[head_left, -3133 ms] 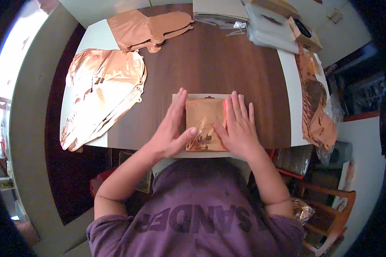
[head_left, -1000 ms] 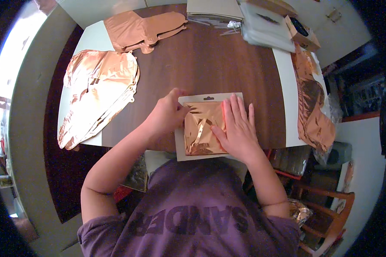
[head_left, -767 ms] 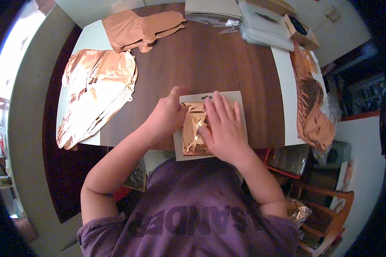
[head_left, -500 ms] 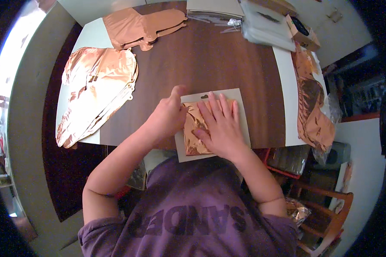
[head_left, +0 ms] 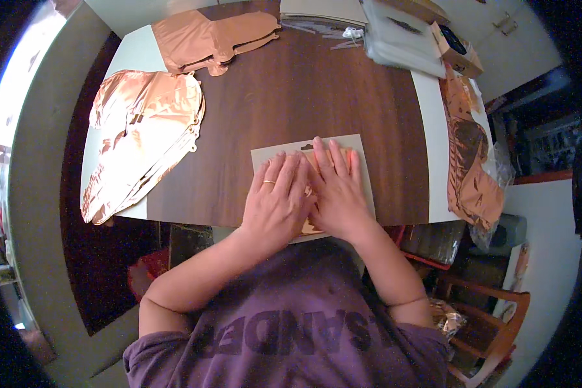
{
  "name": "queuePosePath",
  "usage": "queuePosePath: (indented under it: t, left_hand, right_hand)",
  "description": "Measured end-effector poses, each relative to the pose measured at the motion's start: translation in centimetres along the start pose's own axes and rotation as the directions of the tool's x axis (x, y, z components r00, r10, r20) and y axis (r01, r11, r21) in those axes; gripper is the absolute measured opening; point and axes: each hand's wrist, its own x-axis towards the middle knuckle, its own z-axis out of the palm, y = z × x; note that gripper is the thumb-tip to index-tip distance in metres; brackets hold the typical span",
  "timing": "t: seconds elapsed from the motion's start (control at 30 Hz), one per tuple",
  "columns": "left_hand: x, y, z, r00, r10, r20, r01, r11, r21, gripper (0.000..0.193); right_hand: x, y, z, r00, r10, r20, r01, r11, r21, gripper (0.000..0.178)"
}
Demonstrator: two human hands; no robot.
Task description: Packaging rose gold foil balloons into retail packaging with cardboard backing and plastic sleeves.
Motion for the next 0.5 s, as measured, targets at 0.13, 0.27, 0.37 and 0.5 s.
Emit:
queuePosePath:
  t: [0.13, 0.27, 0.37, 0.5]
  left_hand:
    - [-1.5, -0.3, 1.0, 0.991, -0.086, 0.100, 0.091, 0.995, -0.043, 0.072]
    - [-2.6, -0.9, 1.7, 0.988, -0.029, 0.152, 0.025, 0.999, 0.031, 0.081]
    - [-2.5, -0.8, 1.2, 0.983, -0.026, 0.180, 0.026, 1.000, 0.005, 0.084]
    - [-2.4, -0.7, 1.1, 0.978, -0.032, 0.205, 0.032, 0.999, 0.003, 0.086]
  right_hand:
    - [0.1, 0.1, 0.3, 1.000, 0.007, -0.017, -0.007, 0.999, 0.033, 0.068]
    - [-0.2, 0.7, 1.0, 0.997, 0.008, -0.076, -0.002, 0.996, 0.084, 0.071]
    - [-0.4, 0.9, -0.1, 0.995, 0.090, -0.032, -0.089, 0.995, 0.037, 0.074]
    - [-0.8, 1.6, -0.6, 0.993, 0.117, -0.017, -0.117, 0.993, 0.003, 0.073]
